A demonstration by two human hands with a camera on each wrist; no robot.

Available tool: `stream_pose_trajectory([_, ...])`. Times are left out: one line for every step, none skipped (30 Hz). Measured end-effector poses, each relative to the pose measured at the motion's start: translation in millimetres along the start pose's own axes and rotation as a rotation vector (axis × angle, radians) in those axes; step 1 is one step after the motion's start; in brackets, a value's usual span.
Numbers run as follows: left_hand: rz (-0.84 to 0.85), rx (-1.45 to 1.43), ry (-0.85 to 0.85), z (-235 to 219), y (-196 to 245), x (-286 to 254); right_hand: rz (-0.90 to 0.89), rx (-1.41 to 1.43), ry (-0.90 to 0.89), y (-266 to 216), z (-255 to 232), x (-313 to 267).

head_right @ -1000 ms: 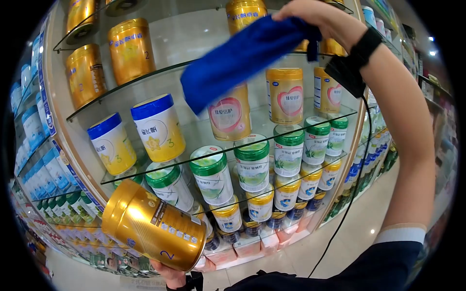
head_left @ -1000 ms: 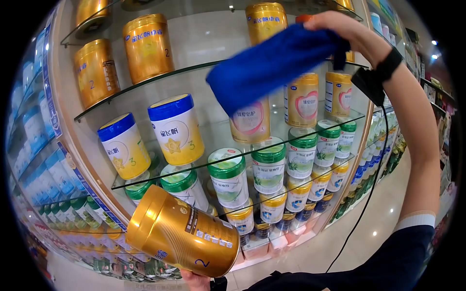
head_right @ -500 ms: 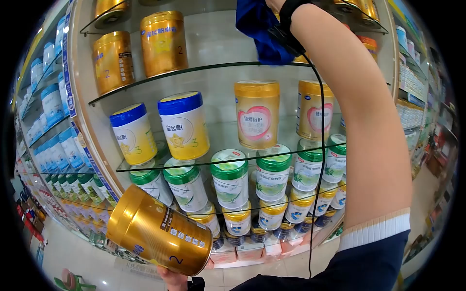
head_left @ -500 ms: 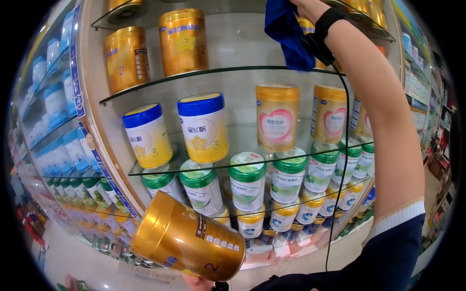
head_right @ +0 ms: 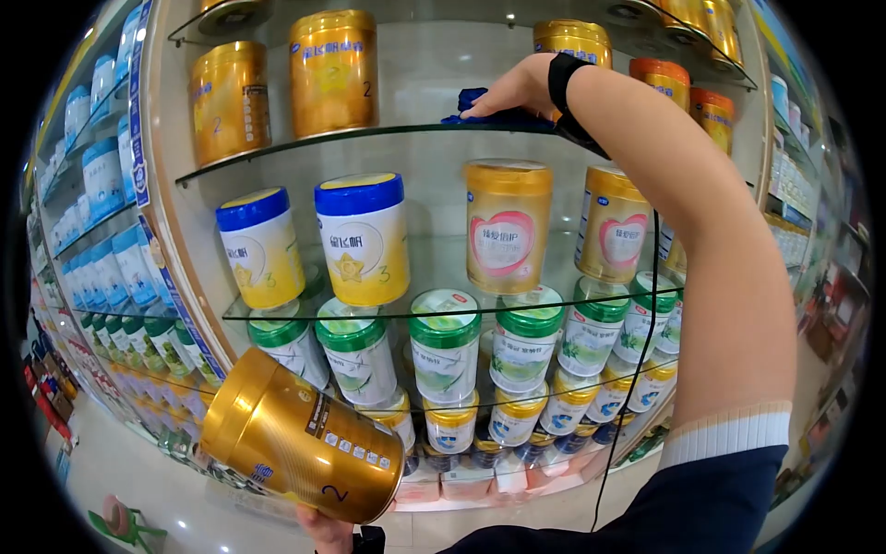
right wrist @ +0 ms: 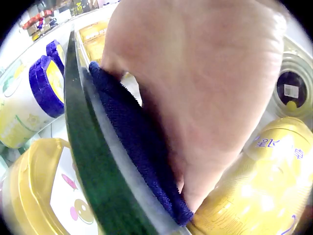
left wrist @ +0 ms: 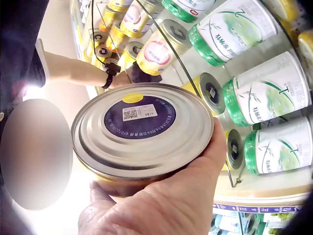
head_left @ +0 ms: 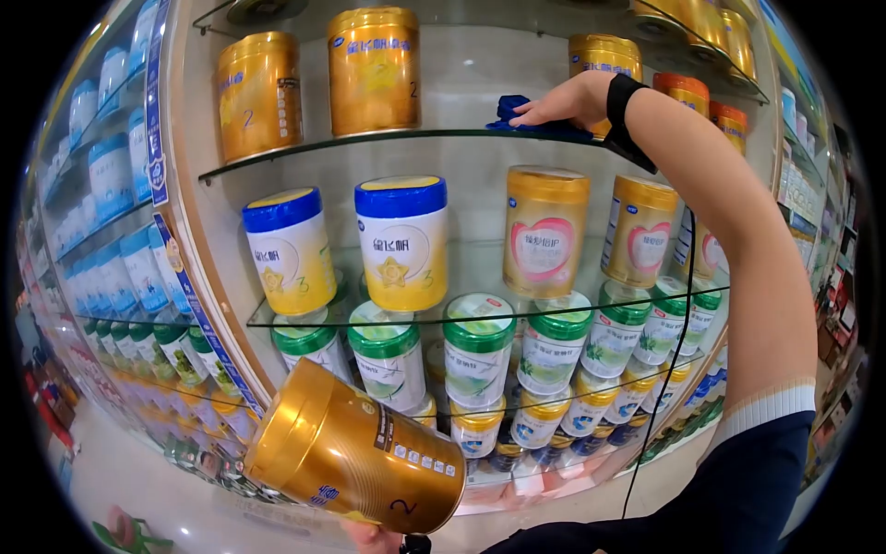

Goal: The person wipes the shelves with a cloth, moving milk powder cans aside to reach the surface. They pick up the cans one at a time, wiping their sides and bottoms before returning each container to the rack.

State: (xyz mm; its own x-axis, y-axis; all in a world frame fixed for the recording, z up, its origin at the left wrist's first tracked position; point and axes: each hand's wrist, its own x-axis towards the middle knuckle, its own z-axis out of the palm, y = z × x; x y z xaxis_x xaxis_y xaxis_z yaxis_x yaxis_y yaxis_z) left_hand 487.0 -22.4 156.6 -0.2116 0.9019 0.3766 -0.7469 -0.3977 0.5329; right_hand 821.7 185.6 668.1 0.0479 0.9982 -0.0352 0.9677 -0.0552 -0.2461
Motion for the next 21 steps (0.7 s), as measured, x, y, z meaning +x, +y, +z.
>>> stream_pose_trajectory([-0.024,-0.026,-0.001,-5,-2,0,0.013,-0.006,0.006,-1,-1,3])
stream_pose_trajectory([-0.049,-0.048,-0.002,-10,-3,-3,0.027,-0.009,0.010,0,0,5])
stream_pose_trajectory([-0.036,-0.053,-0.007,-12,-5,-6,-0.068,0.101,-0.099,4,0,3])
stream_pose_trajectory([-0.022,-0.057,-0.013,2,-3,-6,-0.086,0.076,-0.097,1,2,0])
stream_pose_trajectory([-0.007,-0.062,-0.022,12,-1,-5,-0.105,0.053,-0.091,-1,4,-4])
stream_pose_trajectory([-0.029,-0.119,0.004,18,2,-4,-0.124,0.033,-0.081,-1,4,-6])
stream_pose_trajectory([-0.051,-0.177,0.030,23,4,-3,-0.096,-0.052,0.026,-6,7,-6])
stream_pose_trajectory([-0.072,-0.232,0.053,25,5,-3,-0.146,-0.051,0.019,-6,8,-10])
stream_pose_trajectory([-0.057,-0.182,0.013,25,4,-3,-0.197,-0.052,0.012,-7,10,-15])
stream_pose_trajectory([-0.042,-0.132,-0.028,24,3,-5,-0.247,-0.054,0.006,-15,13,-23])
stream_pose_trajectory([-0.027,-0.083,-0.068,24,1,-6,-0.305,0.032,-0.082,-21,14,-26])
stream_pose_trajectory([-0.027,-0.088,-0.068,25,0,-7,-0.361,0.023,-0.085,-25,15,-25])
stream_pose_trajectory([-0.030,-0.094,-0.068,27,-2,-9,-0.413,0.013,-0.088,-28,18,-22])
stream_pose_trajectory([-0.034,-0.101,-0.068,29,-4,-10,-0.465,0.003,-0.092,-30,20,-17])
stream_pose_trajectory([-0.047,-0.110,-0.046,22,-9,-12,-0.505,0.043,-0.129,-33,20,-12])
stream_pose_trajectory([-0.059,-0.120,-0.024,10,-16,-13,-0.517,-0.007,-0.082,-38,22,-14])
stream_pose_trajectory([-0.068,-0.128,-0.002,11,-18,-11,-0.530,-0.056,-0.034,-43,27,-20])
stream_pose_trajectory([-0.046,-0.098,-0.029,16,-21,-12,-0.542,-0.102,0.013,-45,31,-26])
stream_pose_trajectory([-0.027,-0.067,-0.059,36,-18,-8,-0.586,-0.136,0.040,-44,33,-36])
stream_pose_trajectory([-0.008,-0.037,-0.091,49,-17,-5,-0.597,-0.159,0.076,-42,35,-38])
stream_pose_trajectory([-0.020,-0.040,-0.117,51,-20,-3,-0.605,-0.180,0.112,-38,36,-40])
